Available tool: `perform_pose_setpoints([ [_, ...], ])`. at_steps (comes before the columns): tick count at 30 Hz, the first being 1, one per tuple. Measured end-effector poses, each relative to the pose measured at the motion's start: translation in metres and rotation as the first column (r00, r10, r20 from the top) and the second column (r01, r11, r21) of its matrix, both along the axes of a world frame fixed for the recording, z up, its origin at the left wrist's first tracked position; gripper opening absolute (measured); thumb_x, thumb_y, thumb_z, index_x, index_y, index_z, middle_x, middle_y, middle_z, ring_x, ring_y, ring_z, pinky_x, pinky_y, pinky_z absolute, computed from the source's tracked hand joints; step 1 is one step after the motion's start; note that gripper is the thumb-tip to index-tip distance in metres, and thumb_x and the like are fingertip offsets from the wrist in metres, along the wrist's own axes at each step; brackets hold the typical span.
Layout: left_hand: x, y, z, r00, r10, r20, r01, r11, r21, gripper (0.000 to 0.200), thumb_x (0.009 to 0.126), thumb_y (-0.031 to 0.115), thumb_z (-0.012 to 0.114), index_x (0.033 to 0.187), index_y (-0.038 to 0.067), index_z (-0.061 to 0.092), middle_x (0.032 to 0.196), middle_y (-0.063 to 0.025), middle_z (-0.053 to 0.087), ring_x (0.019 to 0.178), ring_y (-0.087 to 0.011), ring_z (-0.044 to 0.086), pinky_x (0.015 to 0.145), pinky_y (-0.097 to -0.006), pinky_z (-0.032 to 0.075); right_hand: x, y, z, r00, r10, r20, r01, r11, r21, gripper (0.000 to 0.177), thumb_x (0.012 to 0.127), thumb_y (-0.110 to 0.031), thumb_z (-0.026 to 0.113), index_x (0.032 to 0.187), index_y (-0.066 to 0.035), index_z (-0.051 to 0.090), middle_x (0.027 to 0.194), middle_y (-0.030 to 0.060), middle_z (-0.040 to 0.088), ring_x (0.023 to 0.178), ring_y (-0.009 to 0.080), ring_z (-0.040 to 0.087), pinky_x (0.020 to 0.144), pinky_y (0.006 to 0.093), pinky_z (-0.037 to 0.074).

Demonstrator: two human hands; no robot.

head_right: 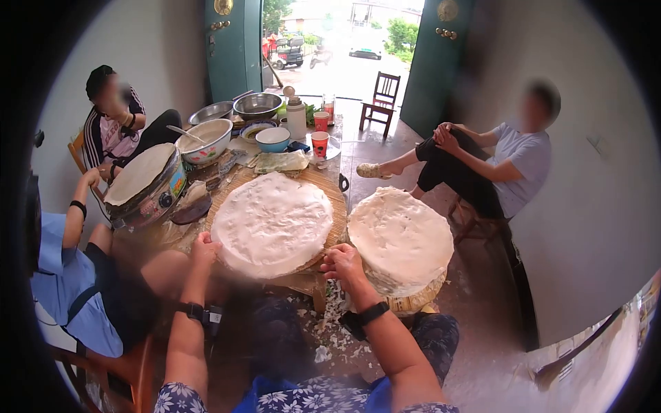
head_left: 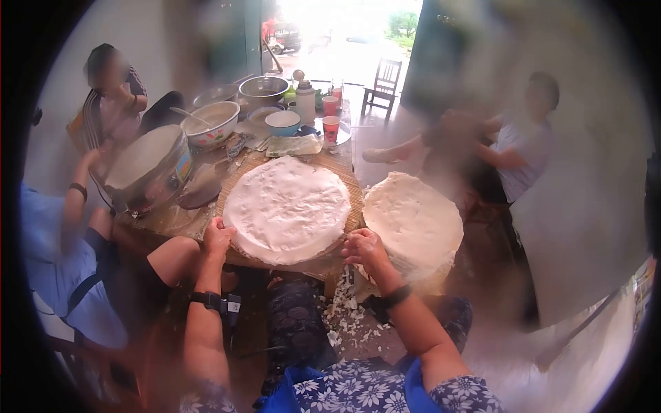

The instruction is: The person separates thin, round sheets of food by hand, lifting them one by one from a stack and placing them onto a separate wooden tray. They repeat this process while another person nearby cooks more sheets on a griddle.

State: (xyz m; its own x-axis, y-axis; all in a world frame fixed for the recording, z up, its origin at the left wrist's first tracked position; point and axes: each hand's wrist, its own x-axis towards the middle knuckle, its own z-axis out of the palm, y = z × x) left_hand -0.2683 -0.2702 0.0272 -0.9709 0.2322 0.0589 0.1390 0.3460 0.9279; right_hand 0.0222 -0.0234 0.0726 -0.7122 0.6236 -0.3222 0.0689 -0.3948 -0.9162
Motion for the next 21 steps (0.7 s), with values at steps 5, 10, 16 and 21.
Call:
perform_pose_setpoints([
  [5, -0.002, 0.006, 0.005, 0.969, 0.121, -0.216, -0.085, 0.982, 0.168, 0.026, 0.074, 0.004, 0.065, 0.099, 0.002, 0.058, 0.076, -0.0007, 0.056, 0.064, -0.0106, 0.054, 0.054, -0.0249, 0.044, 0.046, 0.048, -0.013, 0.994, -0.108, -0.02, 0.108, 0.994, -0.004, 0.006, 0.084, -0.011, 0.053, 0.089, -0.008, 0.054, 0.072, 0.0038, 0.059, 0.058, 0.0142, 0.061, 0.047, 0.0274, 0.05],
  [10, 0.092, 0.059, 0.096, 0.969, -0.245, 0.008, 0.231, 0.923, 0.309, 0.008, 0.08, 0.011, 0.064, 0.081, 0.004, 0.061, 0.064, 0.0011, 0.054, 0.043, -0.0049, 0.04, 0.04, -0.0199, 0.032, 0.107, 0.089, -0.017, 0.939, -0.343, -0.008, 0.343, 0.938, 0.05, 0.004, 0.084, -0.013, 0.057, 0.085, -0.01, 0.055, 0.071, 0.0012, 0.059, 0.058, 0.0129, 0.06, 0.048, 0.0268, 0.05],
  [16, 0.207, 0.137, 0.111, 0.768, -0.631, 0.109, 0.549, 0.737, 0.395, 0.013, 0.079, 0.01, 0.065, 0.071, 0.008, 0.055, 0.057, 0.0054, 0.046, 0.045, -0.0031, 0.037, 0.042, -0.0194, 0.029, 0.153, 0.129, -0.016, 0.861, -0.506, -0.046, 0.508, 0.854, 0.111, 0.013, 0.084, -0.019, 0.062, 0.079, -0.01, 0.054, 0.066, -0.0001, 0.056, 0.056, 0.0115, 0.058, 0.048, 0.0262, 0.049],
  [21, 0.259, 0.189, 0.057, 0.523, -0.804, 0.284, 0.696, 0.595, 0.402, 0.011, 0.083, 0.014, 0.062, 0.078, 0.006, 0.057, 0.061, 0.0039, 0.05, 0.048, -0.0042, 0.044, 0.044, -0.0187, 0.034, 0.18, 0.159, 0.0, 0.775, -0.62, -0.125, 0.632, 0.757, 0.167, 0.017, 0.089, -0.019, 0.053, 0.077, -0.008, 0.054, 0.065, 0.001, 0.056, 0.055, 0.0104, 0.057, 0.049, 0.0245, 0.048],
])
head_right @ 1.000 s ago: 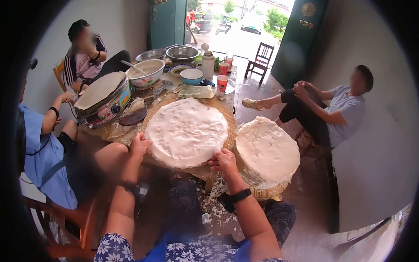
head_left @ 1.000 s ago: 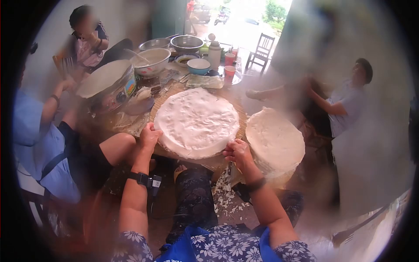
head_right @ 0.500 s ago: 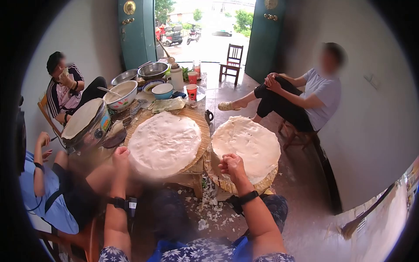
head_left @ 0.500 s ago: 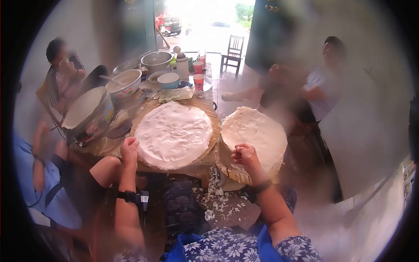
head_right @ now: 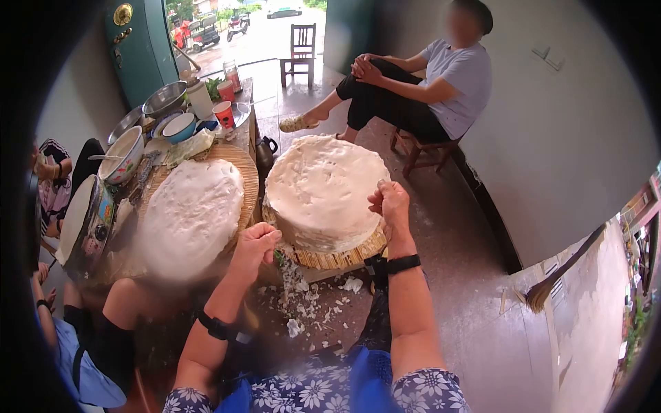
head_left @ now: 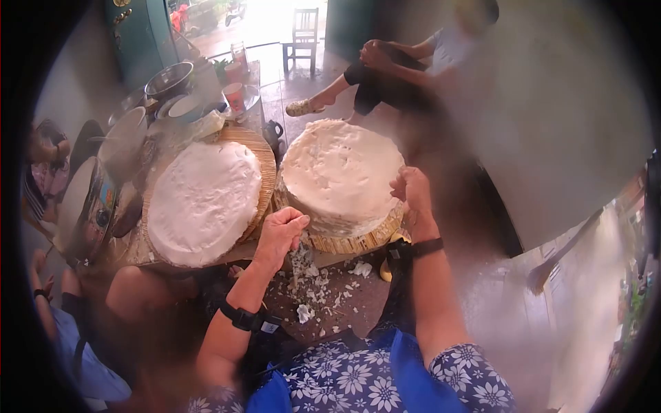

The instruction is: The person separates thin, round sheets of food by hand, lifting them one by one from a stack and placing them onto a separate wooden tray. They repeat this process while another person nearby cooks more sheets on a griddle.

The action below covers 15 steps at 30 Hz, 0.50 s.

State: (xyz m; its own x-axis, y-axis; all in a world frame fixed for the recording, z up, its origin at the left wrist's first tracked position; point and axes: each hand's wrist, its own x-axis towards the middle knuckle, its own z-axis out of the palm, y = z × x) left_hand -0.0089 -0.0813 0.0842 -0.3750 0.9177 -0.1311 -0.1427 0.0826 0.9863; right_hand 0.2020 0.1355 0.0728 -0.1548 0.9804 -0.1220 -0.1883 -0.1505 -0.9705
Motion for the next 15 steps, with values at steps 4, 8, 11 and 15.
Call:
perform_pose_setpoints([
  [4, 0.008, 0.024, -0.051, 0.997, -0.006, 0.076, 0.014, 0.995, -0.103, 0.014, 0.085, 0.013, 0.057, 0.095, 0.003, 0.057, 0.075, -0.0004, 0.054, 0.056, -0.007, 0.05, 0.048, -0.0219, 0.04, 0.018, 0.033, -0.024, 0.992, -0.062, 0.108, 0.059, 0.998, 0.037, 0.012, 0.088, -0.014, 0.051, 0.085, -0.005, 0.058, 0.067, 0.0012, 0.057, 0.056, 0.0099, 0.056, 0.048, 0.0238, 0.047],
  [8, 0.0, 0.033, -0.085, 0.974, 0.143, 0.173, -0.114, 0.979, -0.167, 0.034, 0.087, 0.011, 0.055, 0.119, 0.003, 0.047, 0.099, -0.0042, 0.051, 0.062, -0.0104, 0.054, 0.053, -0.0235, 0.045, 0.029, 0.048, -0.042, 0.967, -0.04, 0.252, 0.045, 0.999, -0.014, 0.012, 0.087, -0.012, 0.051, 0.087, -0.005, 0.06, 0.069, 0.0012, 0.057, 0.055, 0.0096, 0.055, 0.046, 0.0232, 0.044],
  [11, -0.006, 0.038, -0.086, 0.947, 0.24, 0.212, -0.207, 0.964, -0.167, 0.048, 0.085, 0.01, 0.054, 0.13, 0.004, 0.038, 0.106, -0.0045, 0.049, 0.067, -0.0106, 0.055, 0.058, -0.0246, 0.046, 0.029, 0.051, -0.045, 0.947, -0.043, 0.318, 0.054, 0.998, -0.028, 0.012, 0.085, -0.011, 0.051, 0.088, -0.004, 0.06, 0.069, 0.0015, 0.057, 0.053, 0.0093, 0.053, 0.043, 0.0237, 0.043],
  [15, -0.005, 0.045, -0.087, 0.926, 0.27, 0.263, -0.243, 0.961, -0.13, 0.06, 0.083, 0.008, 0.054, 0.137, 0.005, 0.028, 0.108, -0.0055, 0.047, 0.068, -0.0116, 0.055, 0.059, -0.0259, 0.046, 0.03, 0.058, -0.055, 0.924, -0.068, 0.376, 0.081, 0.997, -0.019, 0.014, 0.083, -0.012, 0.053, 0.09, -0.004, 0.061, 0.069, 0.002, 0.058, 0.052, 0.0094, 0.053, 0.042, 0.024, 0.043],
])
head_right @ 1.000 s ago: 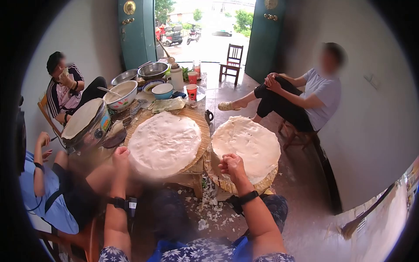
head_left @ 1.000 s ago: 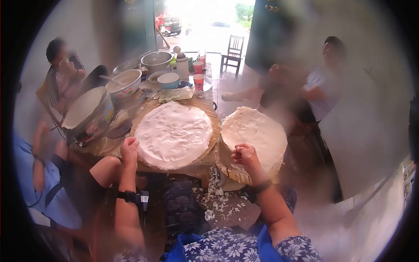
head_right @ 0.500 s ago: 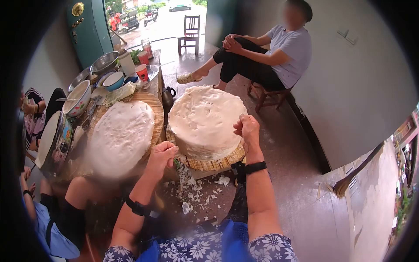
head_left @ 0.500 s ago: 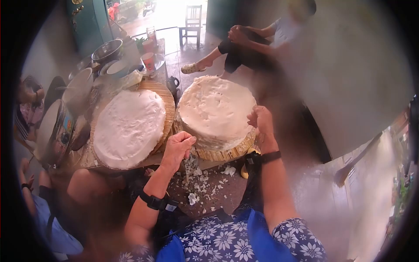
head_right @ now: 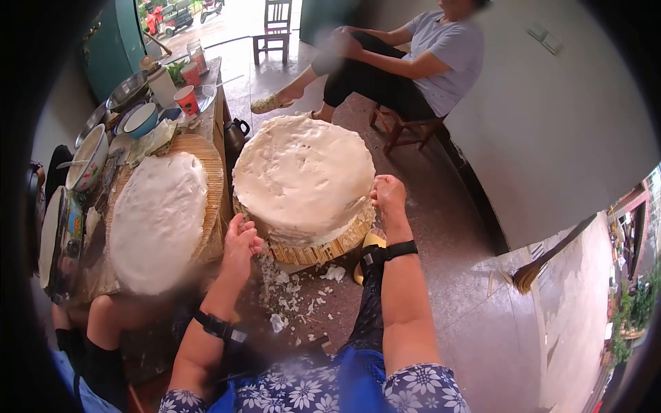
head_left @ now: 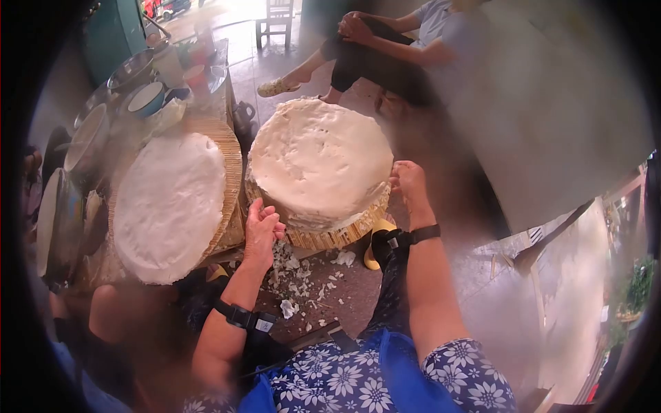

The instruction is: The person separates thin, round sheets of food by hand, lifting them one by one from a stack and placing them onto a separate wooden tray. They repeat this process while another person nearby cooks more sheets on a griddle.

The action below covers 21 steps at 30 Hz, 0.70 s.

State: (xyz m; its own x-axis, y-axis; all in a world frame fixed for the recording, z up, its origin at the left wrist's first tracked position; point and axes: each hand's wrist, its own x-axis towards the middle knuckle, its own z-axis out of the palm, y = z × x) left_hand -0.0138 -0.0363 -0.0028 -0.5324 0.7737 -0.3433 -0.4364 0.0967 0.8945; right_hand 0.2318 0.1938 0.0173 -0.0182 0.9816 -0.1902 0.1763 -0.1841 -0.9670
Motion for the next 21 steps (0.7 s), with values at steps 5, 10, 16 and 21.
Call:
perform_pose_setpoints([
  [5, -0.009, 0.006, -0.01, 0.998, 0.008, 0.057, -0.009, 1.0, 0.021, 0.068, 0.082, 0.005, 0.054, 0.141, 0.004, 0.022, 0.108, -0.0057, 0.045, 0.065, -0.0131, 0.055, 0.057, -0.0269, 0.046, -0.001, 0.001, -0.006, 0.993, 0.014, 0.114, -0.017, 1.0, 0.022, 0.018, 0.082, -0.014, 0.054, 0.094, -0.004, 0.064, 0.072, 0.0027, 0.061, 0.054, 0.0091, 0.054, 0.043, 0.0236, 0.043],
  [10, -0.008, 0.01, -0.006, 0.997, -0.015, 0.073, 0.014, 1.0, 0.022, 0.065, 0.082, 0.004, 0.054, 0.14, 0.004, 0.026, 0.105, -0.0037, 0.046, 0.067, -0.0117, 0.054, 0.057, -0.0267, 0.045, 0.002, 0.013, -0.017, 0.992, 0.111, 0.064, -0.113, 0.993, 0.022, 0.018, 0.082, -0.014, 0.055, 0.094, -0.005, 0.065, 0.073, 0.0016, 0.062, 0.056, 0.0086, 0.055, 0.043, 0.0231, 0.043],
  [16, -0.005, 0.011, -0.006, 0.999, 0.036, 0.009, -0.037, 0.999, 0.027, 0.053, 0.083, 0.003, 0.053, 0.134, 0.008, 0.038, 0.102, -0.0009, 0.048, 0.07, -0.0096, 0.053, 0.059, -0.0246, 0.046, 0.003, 0.016, -0.021, 0.994, 0.095, -0.061, -0.096, 0.995, -0.014, 0.016, 0.081, -0.013, 0.056, 0.095, -0.007, 0.061, 0.069, -0.0001, 0.059, 0.053, 0.0073, 0.053, 0.041, 0.0218, 0.04],
  [21, -0.006, 0.019, -0.004, 0.997, 0.065, -0.03, -0.063, 0.995, 0.077, 0.041, 0.085, 0.004, 0.053, 0.124, 0.008, 0.045, 0.101, -0.0013, 0.051, 0.076, -0.0095, 0.054, 0.065, -0.0238, 0.047, 0.006, 0.019, -0.022, 0.984, 0.016, -0.176, -0.026, 0.998, -0.053, 0.015, 0.08, -0.011, 0.058, 0.095, -0.009, 0.06, 0.066, -0.0011, 0.058, 0.048, 0.0069, 0.051, 0.039, 0.0209, 0.037],
])
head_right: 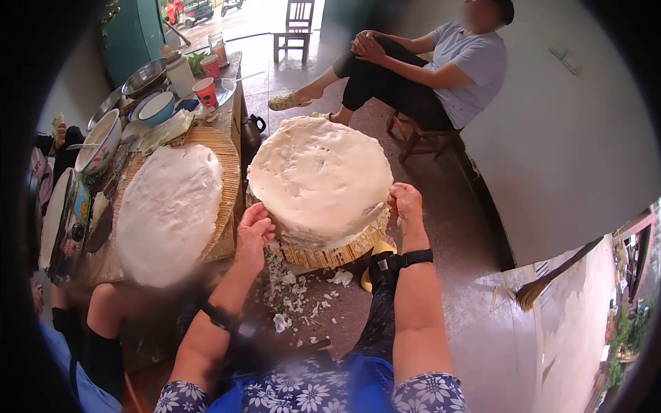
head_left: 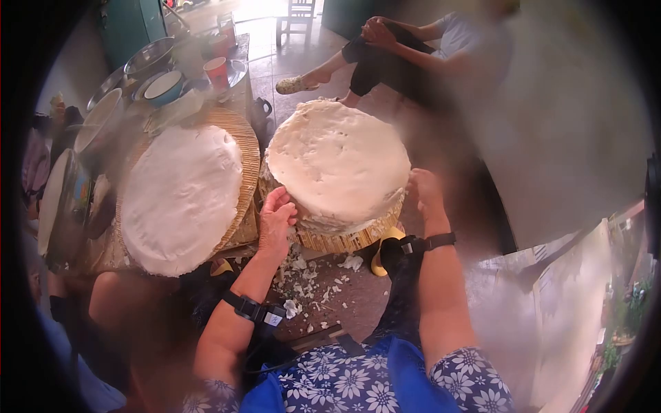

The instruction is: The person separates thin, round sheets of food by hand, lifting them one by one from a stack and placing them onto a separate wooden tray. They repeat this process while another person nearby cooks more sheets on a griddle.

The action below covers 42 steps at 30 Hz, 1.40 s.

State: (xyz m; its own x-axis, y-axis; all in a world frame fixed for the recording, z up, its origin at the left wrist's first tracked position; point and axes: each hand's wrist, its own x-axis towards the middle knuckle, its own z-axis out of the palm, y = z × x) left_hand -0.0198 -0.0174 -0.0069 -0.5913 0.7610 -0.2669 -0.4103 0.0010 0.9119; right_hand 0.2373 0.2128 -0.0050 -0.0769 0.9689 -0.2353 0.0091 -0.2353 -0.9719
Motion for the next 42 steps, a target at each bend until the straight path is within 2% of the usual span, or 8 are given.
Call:
perform_pose_setpoints([
  [7, -0.003, 0.014, -0.007, 0.967, 0.023, 0.253, -0.07, 0.982, 0.176, 0.028, 0.087, 0.006, 0.054, 0.114, 0.007, 0.045, 0.094, -0.0036, 0.058, 0.076, -0.0118, 0.057, 0.066, -0.0248, 0.049, -0.003, -0.001, 0.012, 0.989, 0.038, -0.143, -0.047, 0.997, -0.062, 0.013, 0.081, -0.013, 0.061, 0.093, -0.01, 0.058, 0.068, -0.0005, 0.059, 0.054, 0.0092, 0.053, 0.045, 0.0233, 0.041],
  [14, -0.004, 0.028, -0.007, 0.968, -0.009, 0.252, -0.026, 0.991, 0.133, 0.014, 0.084, 0.009, 0.063, 0.093, 0.009, 0.053, 0.072, 0.002, 0.056, 0.056, -0.0064, 0.051, 0.05, -0.0205, 0.043, -0.006, 0.018, -0.011, 0.946, 0.126, -0.298, -0.163, 0.981, -0.102, 0.018, 0.085, -0.017, 0.061, 0.099, -0.008, 0.055, 0.081, 0.0026, 0.061, 0.065, 0.0138, 0.06, 0.058, 0.0313, 0.053],
  [18, -0.002, 0.035, -0.008, 0.981, -0.027, 0.194, -0.005, 0.987, 0.16, 0.016, 0.08, 0.006, 0.065, 0.091, 0.01, 0.054, 0.073, 0.0023, 0.056, 0.055, -0.0058, 0.05, 0.045, -0.0193, 0.037, -0.017, -0.001, 0.011, 0.942, 0.202, -0.27, -0.234, 0.968, -0.094, 0.021, 0.084, -0.013, 0.06, 0.104, -0.007, 0.055, 0.088, 0.0026, 0.062, 0.07, 0.0144, 0.061, 0.062, 0.0318, 0.053],
  [21, 0.001, 0.037, -0.005, 0.984, 0.014, 0.178, -0.03, 0.996, 0.088, 0.021, 0.077, 0.004, 0.064, 0.094, 0.01, 0.054, 0.074, 0.0033, 0.057, 0.055, -0.0051, 0.049, 0.045, -0.0197, 0.037, -0.019, 0.001, 0.006, 0.937, 0.213, -0.277, -0.238, 0.969, -0.06, 0.02, 0.085, -0.01, 0.058, 0.104, -0.007, 0.055, 0.09, 0.0033, 0.062, 0.074, 0.0154, 0.061, 0.067, 0.0336, 0.053],
  [33, 0.006, 0.042, 0.016, 0.98, 0.037, 0.197, -0.093, 0.955, 0.28, 0.042, 0.075, 0.004, 0.06, 0.115, 0.014, 0.053, 0.091, 0.0047, 0.062, 0.072, -0.0048, 0.056, 0.054, -0.0194, 0.041, -0.027, -0.016, 0.033, 0.888, 0.166, -0.429, -0.152, 0.986, 0.066, 0.022, 0.083, 0.0, 0.054, 0.105, -0.001, 0.054, 0.096, 0.0071, 0.061, 0.085, 0.0177, 0.06, 0.079, 0.0337, 0.05],
  [36, -0.003, 0.043, 0.003, 0.993, -0.022, 0.119, -0.016, 0.95, 0.31, 0.046, 0.076, 0.003, 0.058, 0.12, 0.015, 0.051, 0.106, -0.0004, 0.06, 0.093, -0.0132, 0.058, 0.077, -0.0267, 0.048, -0.028, -0.027, 0.05, 0.885, 0.144, -0.443, -0.108, 0.988, 0.106, 0.021, 0.083, 0.0, 0.055, 0.104, -0.002, 0.054, 0.097, 0.0072, 0.062, 0.086, 0.0178, 0.06, 0.08, 0.0331, 0.05],
  [39, 0.001, 0.045, 0.007, 0.995, 0.011, 0.1, -0.045, 0.938, 0.344, 0.041, 0.075, 0.005, 0.059, 0.114, 0.015, 0.053, 0.092, 0.0046, 0.062, 0.073, -0.005, 0.056, 0.057, -0.0196, 0.042, -0.028, -0.026, 0.051, 0.87, 0.17, -0.463, -0.122, 0.984, 0.132, 0.02, 0.083, 0.0, 0.055, 0.103, -0.003, 0.054, 0.098, 0.0068, 0.062, 0.089, 0.0177, 0.06, 0.083, 0.0325, 0.048],
  [42, 0.001, 0.038, 0.014, 0.998, 0.012, 0.059, -0.033, 0.928, 0.37, 0.039, 0.076, 0.007, 0.06, 0.113, 0.014, 0.053, 0.092, 0.0047, 0.061, 0.073, -0.0043, 0.055, 0.056, -0.0197, 0.042, -0.029, -0.031, 0.058, 0.848, 0.201, -0.491, -0.137, 0.977, 0.164, 0.02, 0.083, 0.0, 0.055, 0.103, -0.004, 0.055, 0.098, 0.0062, 0.062, 0.091, 0.0175, 0.059, 0.084, 0.0328, 0.048],
])
